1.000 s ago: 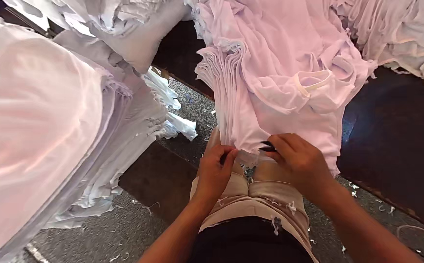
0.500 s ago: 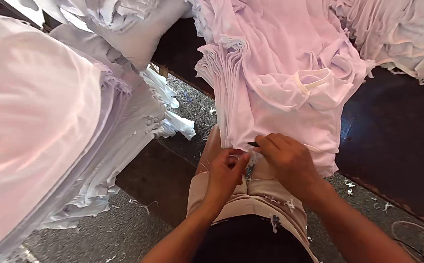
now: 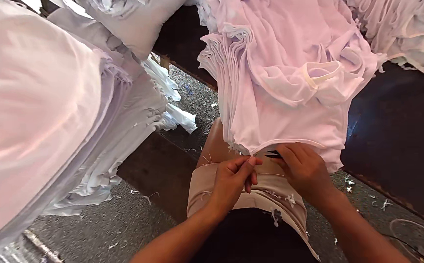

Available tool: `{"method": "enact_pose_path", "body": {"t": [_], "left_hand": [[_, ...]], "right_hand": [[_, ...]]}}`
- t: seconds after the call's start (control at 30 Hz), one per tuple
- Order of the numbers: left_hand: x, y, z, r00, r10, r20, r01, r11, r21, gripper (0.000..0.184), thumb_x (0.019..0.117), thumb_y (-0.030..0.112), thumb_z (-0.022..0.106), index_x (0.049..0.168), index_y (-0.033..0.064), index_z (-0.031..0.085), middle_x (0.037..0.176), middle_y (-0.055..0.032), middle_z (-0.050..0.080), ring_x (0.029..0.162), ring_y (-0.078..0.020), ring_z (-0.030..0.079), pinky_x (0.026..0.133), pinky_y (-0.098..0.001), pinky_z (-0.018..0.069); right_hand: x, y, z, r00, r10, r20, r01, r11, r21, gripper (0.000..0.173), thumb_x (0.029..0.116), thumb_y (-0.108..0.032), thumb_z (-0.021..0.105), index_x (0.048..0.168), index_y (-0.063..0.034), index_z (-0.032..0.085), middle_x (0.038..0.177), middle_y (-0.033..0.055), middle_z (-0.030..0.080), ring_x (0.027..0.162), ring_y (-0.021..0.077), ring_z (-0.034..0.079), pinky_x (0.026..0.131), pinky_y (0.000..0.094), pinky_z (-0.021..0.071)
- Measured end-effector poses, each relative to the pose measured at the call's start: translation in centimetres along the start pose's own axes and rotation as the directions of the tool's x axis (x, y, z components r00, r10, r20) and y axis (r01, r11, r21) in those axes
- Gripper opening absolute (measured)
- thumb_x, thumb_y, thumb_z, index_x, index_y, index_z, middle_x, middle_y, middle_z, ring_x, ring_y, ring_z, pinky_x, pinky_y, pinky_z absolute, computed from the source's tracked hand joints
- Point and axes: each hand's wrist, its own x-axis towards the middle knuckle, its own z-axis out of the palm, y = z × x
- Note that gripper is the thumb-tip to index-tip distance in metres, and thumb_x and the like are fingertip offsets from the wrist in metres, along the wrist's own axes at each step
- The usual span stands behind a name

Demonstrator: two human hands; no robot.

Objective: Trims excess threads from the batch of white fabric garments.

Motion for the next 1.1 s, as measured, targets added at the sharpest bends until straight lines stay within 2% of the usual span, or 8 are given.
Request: {"method": "enact_pose_path", "body": {"t": [0.4, 0.53, 0.63, 0.73, 0.83, 0.93, 1.03, 1.1], "left_hand": [[-0.1, 0.1, -0.4, 0.999, 0.037, 0.019, -0.037, 0.999, 0.013, 0.025, 0.103, 0.002, 0.047, 0.095, 0.001, 0.071, 0.064, 0.0081, 0.065, 0.052, 0.0018, 0.057, 0.05, -0.0141, 0.0499], [0.1, 0.3, -2.2, 0.98, 0.012, 0.198, -0.098, 0.895, 0.434, 0.029, 0.1038, 0.021, 0.056, 0.094, 0.0004, 0.075, 0.097, -0.0022, 0.068, 0.071, 0.0028, 0.059, 0.064, -0.0137, 0.0515], [1.0, 0.0, -3.0, 0.989, 0.137, -0.051, -0.078, 0.787, 0.612, 0.032, 0.0998, 0.025, 0.064, 0.105, -0.0051, 0.072, 0.107, -0.0161, 0.067, 0.079, -0.0121, 0.063, 0.069, -0.0266, 0.0536], [2.9, -0.3, -3.2, 0.961, 0.138, -0.24, 0.021, 0.828, 0.561, 0.037, 0.0963, 0.024, 0.07, 0.121, -0.0034, 0.062, 0.104, -0.0103, 0.064, 0.08, -0.0085, 0.06, 0.072, -0.0239, 0.0514], [3.9, -1.6, -2.8, 0.904, 0.341, -0.259, -0.18, 0.851, 0.494, 0.018, 0.0935, 0.013, 0.071, 0.103, -0.0015, 0.069, 0.092, -0.0042, 0.062, 0.076, -0.0029, 0.058, 0.069, -0.0172, 0.0506], [3.7, -2.2, -2.6, 0.792, 0.568, -0.224, -0.461, 0.796, 0.392, 0.008, 0.0985, 0.008, 0.061, 0.103, 0.001, 0.063, 0.107, -0.0019, 0.062, 0.093, -0.0023, 0.062, 0.082, -0.0206, 0.0556], [3.0, -0.5, -1.2, 0.926, 0.227, -0.301, -0.236, 0.972, 0.008, 0.009, 0.1022, 0.0, 0.048, 0.11, 0.0039, 0.049, 0.102, 0.0005, 0.066, 0.086, -0.006, 0.069, 0.081, -0.0279, 0.0606], [3.0, 0.4, -0.5, 0.96, -0.047, -0.276, -0.016, 0.975, -0.223, 0.02, 0.1022, -0.002, 0.051, 0.121, -0.0015, 0.046, 0.097, -0.006, 0.067, 0.08, -0.0129, 0.071, 0.077, -0.0312, 0.0621]], "right_hand": [[1.7, -2.1, 2.8, 0.991, -0.113, -0.075, 0.113, 0.994, -0.01, 0.017, 0.1016, -0.008, 0.057, 0.103, -0.0007, 0.072, 0.099, 0.0148, 0.076, 0.069, 0.0251, 0.068, 0.063, 0.0338, 0.0534], [3.6, -0.4, 2.2, 0.998, -0.022, -0.059, 0.024, 0.999, 0.047, 0.02, 0.1008, -0.013, 0.06, 0.103, 0.0006, 0.074, 0.104, 0.0187, 0.075, 0.075, 0.0298, 0.072, 0.064, 0.0399, 0.0578], [5.2, 1.7, 0.9, 0.989, 0.146, 0.024, -0.148, 0.981, 0.123, 0.022, 0.1007, -0.012, 0.061, 0.109, 0.0056, 0.071, 0.129, 0.0258, 0.066, 0.088, 0.0365, 0.074, 0.071, 0.0483, 0.0605], [5.7, 3.0, 0.8, 0.974, 0.209, 0.086, -0.221, 0.961, 0.165, 0.021, 0.1007, -0.011, 0.062, 0.111, 0.0061, 0.069, 0.137, 0.0251, 0.062, 0.095, 0.038, 0.073, 0.074, 0.0503, 0.0597], [5.2, 2.3, 0.5, 0.973, 0.217, 0.077, -0.229, 0.944, 0.238, 0.022, 0.1001, -0.012, 0.063, 0.111, 0.0054, 0.069, 0.137, 0.0235, 0.062, 0.096, 0.0299, 0.073, 0.076, 0.0421, 0.0599], [4.1, 1.1, -0.1, 0.975, 0.218, 0.036, -0.219, 0.932, 0.289, 0.028, 0.1008, -0.017, 0.063, 0.119, 0.004, 0.068, 0.116, 0.0194, 0.067, 0.077, 0.0178, 0.065, 0.066, 0.0294, 0.0557], [3.1, 0.0, -0.1, 0.976, 0.211, 0.053, -0.216, 0.915, 0.34, 0.03, 0.1019, -0.022, 0.061, 0.116, 0.0037, 0.067, 0.094, 0.0137, 0.066, 0.073, 0.0144, 0.062, 0.066, 0.0253, 0.054], [2.8, -0.7, 0.1, 0.978, 0.195, 0.071, -0.208, 0.915, 0.347, 0.03, 0.1024, -0.024, 0.061, 0.114, 0.0031, 0.068, 0.089, 0.0124, 0.065, 0.071, 0.0142, 0.061, 0.065, 0.0244, 0.0533]]}}
